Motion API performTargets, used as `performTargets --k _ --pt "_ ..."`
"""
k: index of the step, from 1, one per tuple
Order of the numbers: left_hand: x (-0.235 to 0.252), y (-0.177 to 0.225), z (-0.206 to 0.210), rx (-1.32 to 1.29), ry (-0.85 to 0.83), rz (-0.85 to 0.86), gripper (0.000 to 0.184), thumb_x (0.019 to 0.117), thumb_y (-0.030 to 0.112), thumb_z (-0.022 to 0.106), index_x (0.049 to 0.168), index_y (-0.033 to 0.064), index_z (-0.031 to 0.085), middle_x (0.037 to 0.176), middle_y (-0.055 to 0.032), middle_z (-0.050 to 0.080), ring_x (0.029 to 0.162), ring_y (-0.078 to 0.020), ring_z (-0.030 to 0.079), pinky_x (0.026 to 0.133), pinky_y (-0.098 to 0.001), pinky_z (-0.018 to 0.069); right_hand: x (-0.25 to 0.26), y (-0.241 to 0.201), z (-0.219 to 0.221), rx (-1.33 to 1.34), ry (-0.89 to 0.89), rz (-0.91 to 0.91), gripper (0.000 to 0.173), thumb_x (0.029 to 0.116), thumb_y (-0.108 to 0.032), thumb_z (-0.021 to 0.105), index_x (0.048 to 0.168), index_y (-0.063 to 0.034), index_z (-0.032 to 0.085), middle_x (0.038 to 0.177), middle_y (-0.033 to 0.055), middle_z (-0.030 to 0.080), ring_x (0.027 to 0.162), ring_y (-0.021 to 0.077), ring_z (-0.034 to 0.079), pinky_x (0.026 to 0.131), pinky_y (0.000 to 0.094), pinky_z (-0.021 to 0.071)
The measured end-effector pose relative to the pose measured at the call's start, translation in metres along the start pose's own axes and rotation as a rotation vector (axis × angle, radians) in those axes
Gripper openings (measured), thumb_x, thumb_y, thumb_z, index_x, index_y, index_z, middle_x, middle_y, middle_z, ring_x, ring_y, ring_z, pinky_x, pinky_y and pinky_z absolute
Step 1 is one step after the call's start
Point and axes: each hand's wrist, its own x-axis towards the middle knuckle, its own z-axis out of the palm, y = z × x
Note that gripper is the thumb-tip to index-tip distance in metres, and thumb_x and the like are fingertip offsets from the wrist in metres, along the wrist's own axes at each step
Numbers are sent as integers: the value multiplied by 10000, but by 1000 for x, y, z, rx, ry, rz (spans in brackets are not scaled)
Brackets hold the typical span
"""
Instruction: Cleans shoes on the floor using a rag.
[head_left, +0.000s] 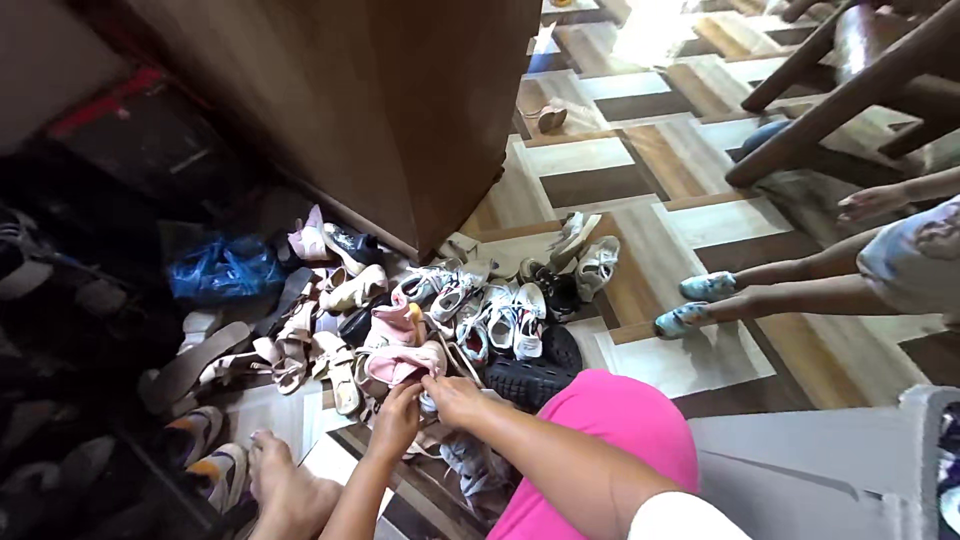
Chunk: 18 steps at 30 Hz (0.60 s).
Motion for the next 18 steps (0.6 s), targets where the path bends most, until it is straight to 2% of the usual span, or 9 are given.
performTargets --k 2,5,9,12,15,16,18 --pt "-2 -8 -8 -32 67 -32 299 988 3 528 1235 -88 670 1216 -285 673 1127 -399 670 1012 -505 514 3 -8 -3 20 23 -32 559 893 10 666 1415 9 465 1316 287 588 1228 469 587 970 643 478" --pt "-7 -25 -20 -145 209 -84 317 999 76 575 1235 -125 643 1188 -280 689 1119 -372 685 1029 -494 516 -3 -30 -13 37 29 -57 516 904 -43 680 1376 35 488 1269 295 610 1207 463 600 965 632 485" --pt "-13 -42 -43 -246 281 -163 307 971 131 640 1151 -115 674 1096 -243 716 1038 -295 704 973 -440 541 -21 -51 -27 10 6 -102 480 912 -131 691 1321 54 523 1219 278 637 1186 437 616 973 610 485" --pt "-15 -53 -70 -196 279 -291 276 997 98 612 1173 -106 671 1141 -243 705 1092 -306 685 1014 -456 513 -35 -56 -31 1 2 -118 503 894 -174 712 1315 46 548 1228 276 632 1183 433 615 970 613 488" --pt "-17 -59 -101 -111 348 -459 274 1017 109 592 1193 -82 679 1205 -239 693 1182 -333 652 1077 -477 465 -45 -51 -39 40 5 -59 517 913 -221 712 1332 30 543 1219 269 637 1156 427 629 965 604 489" --pt "-19 -62 -110 -96 386 -514 275 1025 128 590 1184 -74 688 1202 -240 695 1184 -341 650 1078 -492 459 -46 -46 -41 66 21 -36 516 916 -226 710 1337 26 548 1202 266 650 1149 425 636 968 601 493" --pt "-23 -69 -125 -75 483 -611 304 1042 186 576 1121 -79 704 1115 -253 706 1095 -348 670 1021 -527 474 -48 -36 -43 110 71 1 523 905 -238 719 1330 28 570 1162 260 672 1126 419 651 966 598 497"
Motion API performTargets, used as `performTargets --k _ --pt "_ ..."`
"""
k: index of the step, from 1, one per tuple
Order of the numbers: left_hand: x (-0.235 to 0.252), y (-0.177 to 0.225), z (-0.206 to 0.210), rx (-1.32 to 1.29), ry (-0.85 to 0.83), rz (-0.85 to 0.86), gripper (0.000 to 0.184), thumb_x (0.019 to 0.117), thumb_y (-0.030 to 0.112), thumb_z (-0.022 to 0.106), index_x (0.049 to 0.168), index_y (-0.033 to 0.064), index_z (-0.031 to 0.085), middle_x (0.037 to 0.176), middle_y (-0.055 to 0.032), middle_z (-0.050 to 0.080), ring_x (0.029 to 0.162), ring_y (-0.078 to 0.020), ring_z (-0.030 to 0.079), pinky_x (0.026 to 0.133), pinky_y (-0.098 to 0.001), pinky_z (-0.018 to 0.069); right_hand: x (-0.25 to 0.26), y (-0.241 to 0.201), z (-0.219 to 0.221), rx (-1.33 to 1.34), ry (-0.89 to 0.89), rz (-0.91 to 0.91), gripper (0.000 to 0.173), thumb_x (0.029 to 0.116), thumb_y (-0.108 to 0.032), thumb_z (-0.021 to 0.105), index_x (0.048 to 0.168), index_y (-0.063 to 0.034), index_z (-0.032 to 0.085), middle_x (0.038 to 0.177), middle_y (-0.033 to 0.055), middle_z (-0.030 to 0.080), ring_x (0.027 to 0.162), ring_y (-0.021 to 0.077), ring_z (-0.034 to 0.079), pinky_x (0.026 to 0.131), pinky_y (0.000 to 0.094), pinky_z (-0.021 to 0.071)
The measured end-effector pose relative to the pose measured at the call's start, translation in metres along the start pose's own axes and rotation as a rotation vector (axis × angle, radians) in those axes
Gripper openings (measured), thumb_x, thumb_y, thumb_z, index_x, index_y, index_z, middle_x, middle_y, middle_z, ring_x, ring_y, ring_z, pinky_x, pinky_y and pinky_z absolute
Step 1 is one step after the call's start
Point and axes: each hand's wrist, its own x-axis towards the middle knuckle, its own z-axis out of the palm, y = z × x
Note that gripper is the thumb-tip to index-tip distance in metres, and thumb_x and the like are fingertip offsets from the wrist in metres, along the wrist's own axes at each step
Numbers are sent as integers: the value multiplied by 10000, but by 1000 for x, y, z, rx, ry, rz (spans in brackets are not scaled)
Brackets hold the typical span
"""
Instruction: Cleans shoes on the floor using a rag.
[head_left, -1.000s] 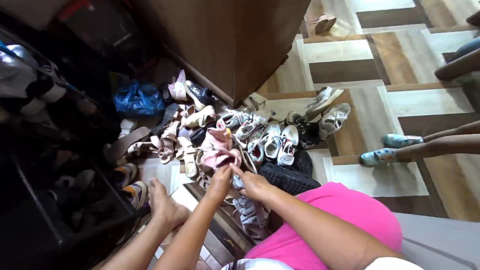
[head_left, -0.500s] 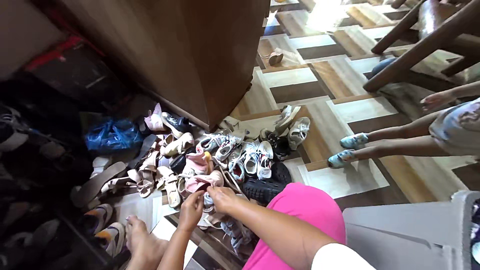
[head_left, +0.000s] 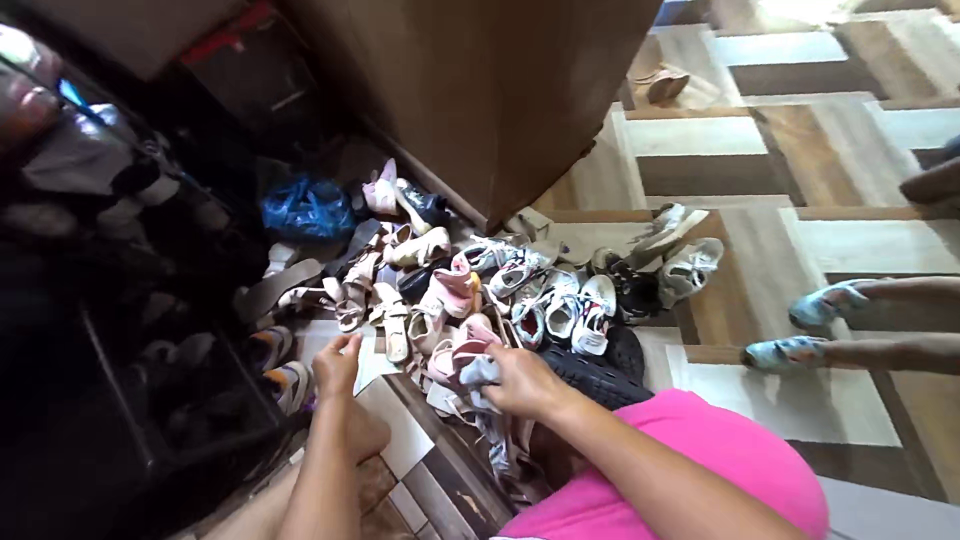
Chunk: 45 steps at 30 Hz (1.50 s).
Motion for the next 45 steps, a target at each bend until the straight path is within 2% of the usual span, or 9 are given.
performTargets --k 3,7,13,18,24,27,38,42,45 --pt "8 -20 -11 -10 110 -136 385 1082 237 493 1067 -89 698 998 -248 685 950 -321 646 913 -514 474 0 7 -4 -6 32 40 528 893 -269 726 1312 21 590 1124 247 689 1096 409 665 949 591 506" --pt "14 -38 -15 -54 171 -256 287 1050 115 531 1224 -84 643 1160 -266 675 1102 -349 653 1014 -503 477 1 5 -3 -22 188 -33 511 868 -250 727 1275 35 611 1055 243 708 1030 414 690 900 599 520" --pt "17 -31 -5 -65 143 -302 335 1036 240 609 1113 -75 694 1083 -278 686 1051 -406 651 978 -572 469 22 4 -6 -8 609 -245 445 802 -168 779 1163 66 664 909 256 719 841 440 719 753 632 553" --pt "26 -50 6 13 38 -294 377 1083 255 479 1177 -42 691 1169 -297 670 1158 -467 616 1010 -654 439 70 1 -19 -88 165 202 565 935 -221 709 1407 23 519 1221 300 653 1180 456 628 1005 626 468" --pt "22 -28 -10 36 -59 -514 471 1017 202 590 1437 -3 530 1471 -263 499 1362 -425 482 1106 -599 389 110 35 23 -172 -17 455 666 927 -241 708 1428 99 430 1360 316 572 1288 429 579 1057 580 462" --pt "23 -11 -24 63 -232 -632 609 1031 248 580 1551 16 366 1560 -268 390 1427 -432 406 1135 -609 344 113 36 20 -202 -43 484 629 931 -240 706 1394 110 462 1371 308 569 1302 418 569 1062 578 454" --pt "35 -41 3 153 -258 -544 598 1003 340 610 1523 86 457 1510 -266 456 1391 -463 436 1113 -646 352 102 8 13 -427 -298 382 463 957 -287 669 1193 108 621 1293 311 611 1259 449 581 1003 641 458" --pt "32 -35 -8 104 -332 -551 551 1052 312 547 1536 75 433 1538 -257 430 1422 -447 407 1142 -627 323 80 -16 -23 -367 -222 324 523 980 -302 656 1328 77 560 1302 326 595 1265 475 563 1021 658 432" --pt "32 -53 10 55 -167 -499 497 1015 293 601 1451 61 545 1435 -280 527 1347 -457 487 1093 -650 380 62 -9 -51 -264 -61 263 435 966 -313 685 1227 31 630 1131 298 665 1128 470 629 936 677 460"
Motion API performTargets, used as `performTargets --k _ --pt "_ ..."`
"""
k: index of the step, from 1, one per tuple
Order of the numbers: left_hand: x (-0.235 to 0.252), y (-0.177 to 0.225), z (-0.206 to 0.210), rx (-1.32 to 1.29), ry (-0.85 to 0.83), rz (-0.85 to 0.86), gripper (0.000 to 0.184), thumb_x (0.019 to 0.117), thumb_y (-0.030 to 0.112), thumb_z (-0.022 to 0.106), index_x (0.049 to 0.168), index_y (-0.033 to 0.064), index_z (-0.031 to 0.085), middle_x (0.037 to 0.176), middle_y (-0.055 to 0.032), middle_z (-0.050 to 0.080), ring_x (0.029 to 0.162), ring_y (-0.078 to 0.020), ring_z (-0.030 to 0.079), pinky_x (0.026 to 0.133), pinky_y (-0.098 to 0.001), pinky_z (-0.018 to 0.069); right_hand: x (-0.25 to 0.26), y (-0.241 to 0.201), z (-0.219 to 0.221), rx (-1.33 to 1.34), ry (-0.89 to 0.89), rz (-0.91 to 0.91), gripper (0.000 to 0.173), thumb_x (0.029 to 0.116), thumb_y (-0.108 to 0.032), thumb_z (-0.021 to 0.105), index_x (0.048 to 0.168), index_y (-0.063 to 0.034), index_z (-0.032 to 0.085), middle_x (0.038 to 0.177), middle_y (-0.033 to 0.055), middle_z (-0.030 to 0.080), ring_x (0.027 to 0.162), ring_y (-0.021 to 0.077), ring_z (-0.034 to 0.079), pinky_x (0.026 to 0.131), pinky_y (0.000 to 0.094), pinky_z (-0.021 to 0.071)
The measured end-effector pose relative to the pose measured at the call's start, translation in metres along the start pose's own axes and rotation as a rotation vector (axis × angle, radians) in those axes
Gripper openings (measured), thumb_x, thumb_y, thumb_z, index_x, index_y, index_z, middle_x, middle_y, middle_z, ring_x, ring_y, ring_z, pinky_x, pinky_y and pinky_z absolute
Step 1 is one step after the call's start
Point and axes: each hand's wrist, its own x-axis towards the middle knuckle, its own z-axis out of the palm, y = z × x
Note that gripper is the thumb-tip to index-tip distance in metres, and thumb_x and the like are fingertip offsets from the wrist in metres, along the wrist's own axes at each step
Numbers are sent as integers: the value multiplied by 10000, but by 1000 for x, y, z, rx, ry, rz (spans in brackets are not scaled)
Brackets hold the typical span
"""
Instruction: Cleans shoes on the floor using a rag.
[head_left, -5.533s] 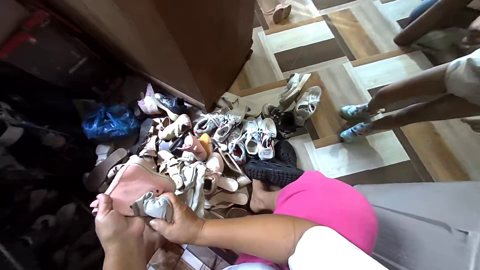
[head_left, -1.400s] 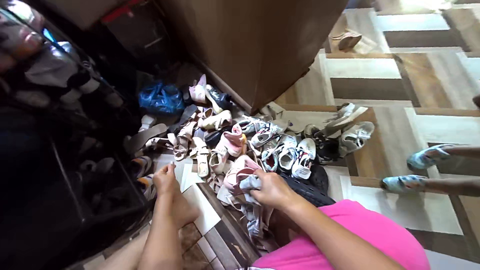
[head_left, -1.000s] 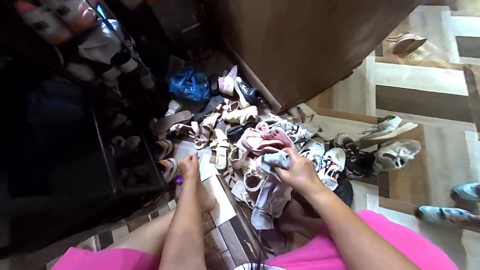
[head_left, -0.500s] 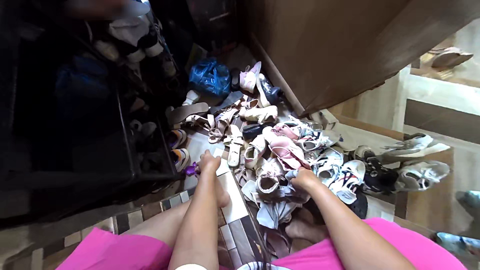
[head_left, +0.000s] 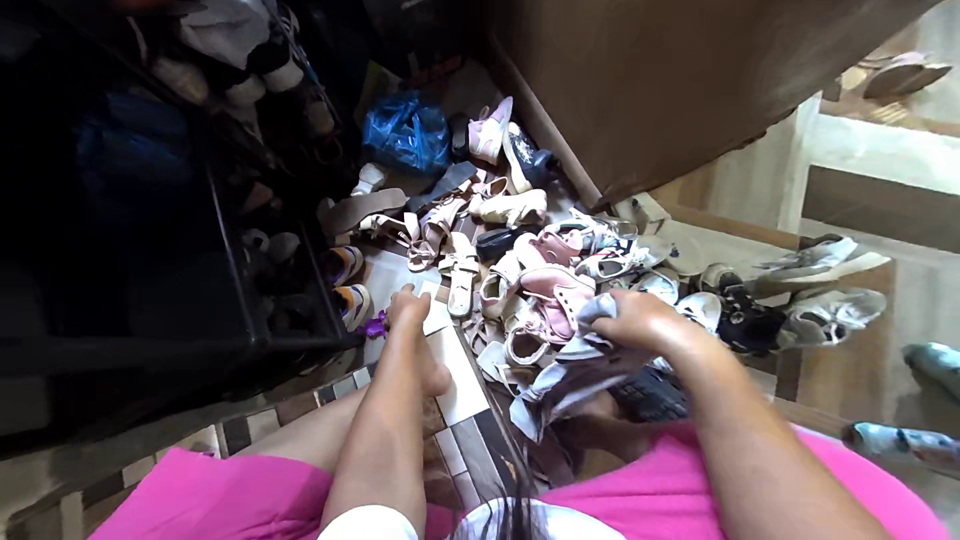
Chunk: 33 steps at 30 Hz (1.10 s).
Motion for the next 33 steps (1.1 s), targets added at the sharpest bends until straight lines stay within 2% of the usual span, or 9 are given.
performTargets --k 3,5,9,15,21,26,29,31,33 --pt "1 -1 1 -17 12 -14 485 1012 305 605 1444 89 559 1440 -253 536 1355 -437 491 1092 -648 388 -21 25 -11 394 211 -128 332 940 -217 742 1181 -3 664 1006 225 693 954 375 670 852 620 510" --pt "1 -2 2 -5 16 -4 512 1004 297 611 1459 74 538 1441 -265 530 1350 -445 492 1096 -642 394 -38 30 -13 795 299 -241 287 964 -142 683 1237 -67 638 974 82 703 834 180 677 765 418 578" --pt "-16 10 -3 274 -26 31 803 955 280 669 1605 43 260 1536 -379 343 1336 -563 454 1061 -701 394 -54 35 -18 1238 451 -429 280 966 -128 632 1241 -147 579 941 -43 704 781 55 687 704 266 605" --pt "-37 9 1 647 -93 34 952 915 264 716 1645 122 122 1678 -202 194 1495 -468 281 1081 -649 417 -75 30 -37 1401 743 -552 327 962 -154 673 1262 -191 550 1052 -78 695 929 65 705 850 296 614" --pt "-74 5 -16 586 -134 94 900 983 331 625 1637 49 76 1665 -218 231 1495 -400 332 1175 -607 314 -90 29 -58 1743 1053 -693 433 998 -79 597 1387 -103 408 1167 32 638 1070 167 679 924 400 605" --pt "-106 5 -25 665 -122 8 793 1032 492 500 1625 60 198 1486 -317 470 1396 -462 454 1138 -643 347 -93 45 -55 1956 1052 -684 528 997 -58 600 1454 -88 337 1212 83 602 1094 202 657 919 424 597" --pt "-110 7 -30 769 23 -4 939 891 461 709 1621 105 237 1519 -359 384 1413 -541 365 1108 -735 290 -93 54 -45 1998 1013 -585 523 988 -87 633 1441 -94 372 1188 81 611 1054 189 666 868 402 605" --pt "-125 14 -29 808 116 65 890 882 390 737 1564 -11 328 1517 -409 338 1435 -576 295 1135 -761 196 -95 57 -41 1988 1017 -589 529 983 -82 641 1439 -88 373 1201 82 608 1071 189 661 887 399 600" --pt "-174 53 -26 913 -37 65 581 1010 242 604 1440 -114 443 1492 -355 417 1430 -479 368 1159 -610 273 -96 58 -39 1965 1031 -587 520 985 -81 640 1431 -86 372 1188 75 605 1054 177 664 881 378 600"
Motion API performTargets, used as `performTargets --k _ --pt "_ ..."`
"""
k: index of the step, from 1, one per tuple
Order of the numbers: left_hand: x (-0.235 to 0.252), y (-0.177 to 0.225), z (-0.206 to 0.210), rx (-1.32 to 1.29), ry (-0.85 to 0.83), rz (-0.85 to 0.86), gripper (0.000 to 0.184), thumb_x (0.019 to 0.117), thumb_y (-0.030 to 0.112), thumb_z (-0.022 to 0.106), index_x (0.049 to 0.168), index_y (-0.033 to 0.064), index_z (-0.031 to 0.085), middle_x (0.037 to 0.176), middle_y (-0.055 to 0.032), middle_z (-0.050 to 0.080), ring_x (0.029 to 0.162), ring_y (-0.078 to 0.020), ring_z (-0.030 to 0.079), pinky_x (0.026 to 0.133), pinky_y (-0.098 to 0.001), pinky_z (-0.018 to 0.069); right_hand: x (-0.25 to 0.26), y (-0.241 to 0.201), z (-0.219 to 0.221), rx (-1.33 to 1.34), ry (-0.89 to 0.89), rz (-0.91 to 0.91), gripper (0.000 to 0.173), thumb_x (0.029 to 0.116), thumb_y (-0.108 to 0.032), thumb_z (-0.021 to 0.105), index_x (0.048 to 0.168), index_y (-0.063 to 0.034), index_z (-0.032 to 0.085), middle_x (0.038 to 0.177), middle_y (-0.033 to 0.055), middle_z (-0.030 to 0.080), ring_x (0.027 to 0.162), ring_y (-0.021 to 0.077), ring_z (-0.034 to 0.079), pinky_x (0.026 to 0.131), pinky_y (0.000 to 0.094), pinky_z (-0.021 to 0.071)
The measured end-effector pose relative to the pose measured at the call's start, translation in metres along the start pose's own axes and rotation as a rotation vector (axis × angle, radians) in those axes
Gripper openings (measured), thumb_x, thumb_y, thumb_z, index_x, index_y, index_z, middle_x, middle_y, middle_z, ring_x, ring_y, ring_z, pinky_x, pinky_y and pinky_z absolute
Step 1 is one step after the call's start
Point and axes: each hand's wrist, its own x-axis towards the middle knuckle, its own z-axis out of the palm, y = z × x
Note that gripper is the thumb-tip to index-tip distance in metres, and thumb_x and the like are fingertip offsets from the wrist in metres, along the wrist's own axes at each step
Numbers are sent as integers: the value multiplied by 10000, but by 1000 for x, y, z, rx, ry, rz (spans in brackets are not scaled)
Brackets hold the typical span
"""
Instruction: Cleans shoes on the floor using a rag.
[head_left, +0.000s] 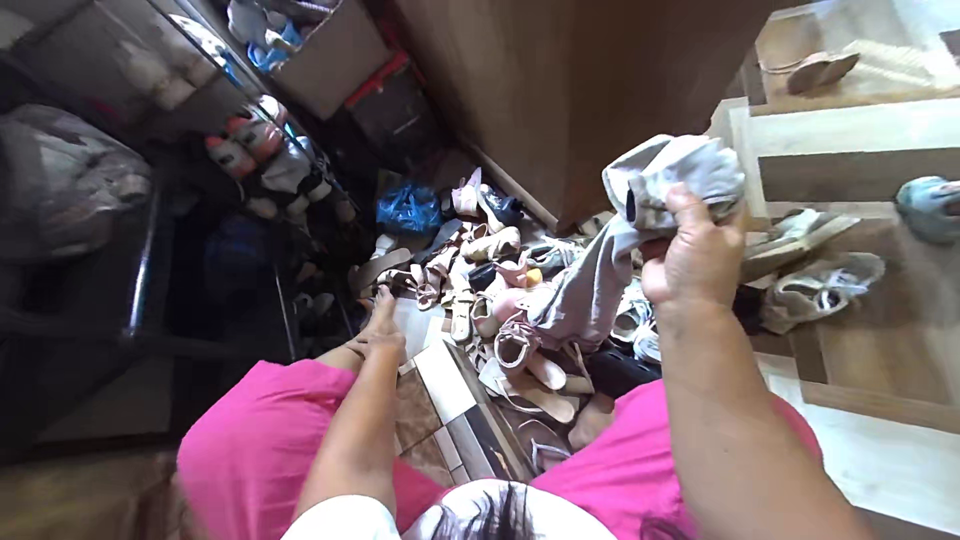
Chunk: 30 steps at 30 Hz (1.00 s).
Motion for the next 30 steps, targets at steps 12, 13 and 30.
performTargets --k 12,13,30 --pt "128 19 -55 -117 -233 789 541 1068 258 531 1539 19 413 1470 -284 511 1403 -445 455 1163 -636 307 12 71 26 -459 -62 97 398 988 -100 547 1376 -75 460 1076 0 643 937 77 678 836 300 601" --pt "134 4 -71 -157 -215 804 513 1070 234 531 1529 28 436 1465 -273 523 1394 -440 467 1156 -636 313 13 83 32 -495 -84 116 406 988 -103 534 1383 -63 450 1077 -2 643 939 69 679 842 290 599" --pt "385 -148 100 -888 6 -311 708 1073 326 443 1597 -18 113 1566 -374 257 1442 -494 351 1167 -649 320 1 235 109 -880 -549 321 598 856 -107 632 1385 24 386 1125 -20 639 960 10 674 835 216 598"
